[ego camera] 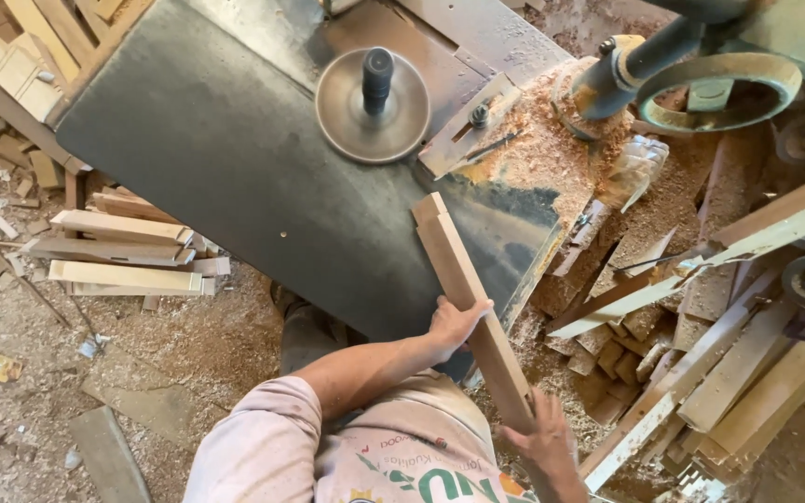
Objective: Using a stationary disc sander to smooth and shape the edges of a wooden strip in a workshop.
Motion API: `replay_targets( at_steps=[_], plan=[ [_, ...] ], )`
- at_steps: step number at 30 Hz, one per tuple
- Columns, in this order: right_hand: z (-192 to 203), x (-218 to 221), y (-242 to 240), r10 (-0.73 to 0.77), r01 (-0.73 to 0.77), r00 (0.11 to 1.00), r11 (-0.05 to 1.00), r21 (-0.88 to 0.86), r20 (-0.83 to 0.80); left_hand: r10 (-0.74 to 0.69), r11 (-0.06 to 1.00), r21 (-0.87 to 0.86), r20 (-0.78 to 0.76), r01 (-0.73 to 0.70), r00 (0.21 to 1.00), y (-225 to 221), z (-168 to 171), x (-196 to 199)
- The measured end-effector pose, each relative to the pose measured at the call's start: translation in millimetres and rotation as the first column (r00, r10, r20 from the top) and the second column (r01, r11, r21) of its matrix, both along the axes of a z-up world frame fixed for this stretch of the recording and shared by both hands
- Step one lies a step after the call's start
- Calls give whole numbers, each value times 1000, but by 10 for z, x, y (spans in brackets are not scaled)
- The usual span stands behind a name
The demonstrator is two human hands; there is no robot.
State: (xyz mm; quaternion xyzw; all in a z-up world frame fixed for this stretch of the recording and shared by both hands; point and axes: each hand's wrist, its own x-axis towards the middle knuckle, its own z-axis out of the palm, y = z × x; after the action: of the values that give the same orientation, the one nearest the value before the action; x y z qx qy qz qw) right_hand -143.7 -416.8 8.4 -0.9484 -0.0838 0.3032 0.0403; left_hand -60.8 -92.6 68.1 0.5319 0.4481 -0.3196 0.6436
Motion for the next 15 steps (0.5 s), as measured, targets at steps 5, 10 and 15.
replay_targets(
  at_steps=[5,10,15],
  plan=[
    [1040,294,517,-354,530,756,825,197,-551,222,962,-200,177,-186,959,-73,-531,-129],
    [597,286,493,-386,671,623,711,211,-681,121,934,-351,160,-58,980,140,-594,-130],
    [-72,124,391,-272,304,951,902,305,-144,-353,909,262,77,323,932,640,-31,26]
  ],
)
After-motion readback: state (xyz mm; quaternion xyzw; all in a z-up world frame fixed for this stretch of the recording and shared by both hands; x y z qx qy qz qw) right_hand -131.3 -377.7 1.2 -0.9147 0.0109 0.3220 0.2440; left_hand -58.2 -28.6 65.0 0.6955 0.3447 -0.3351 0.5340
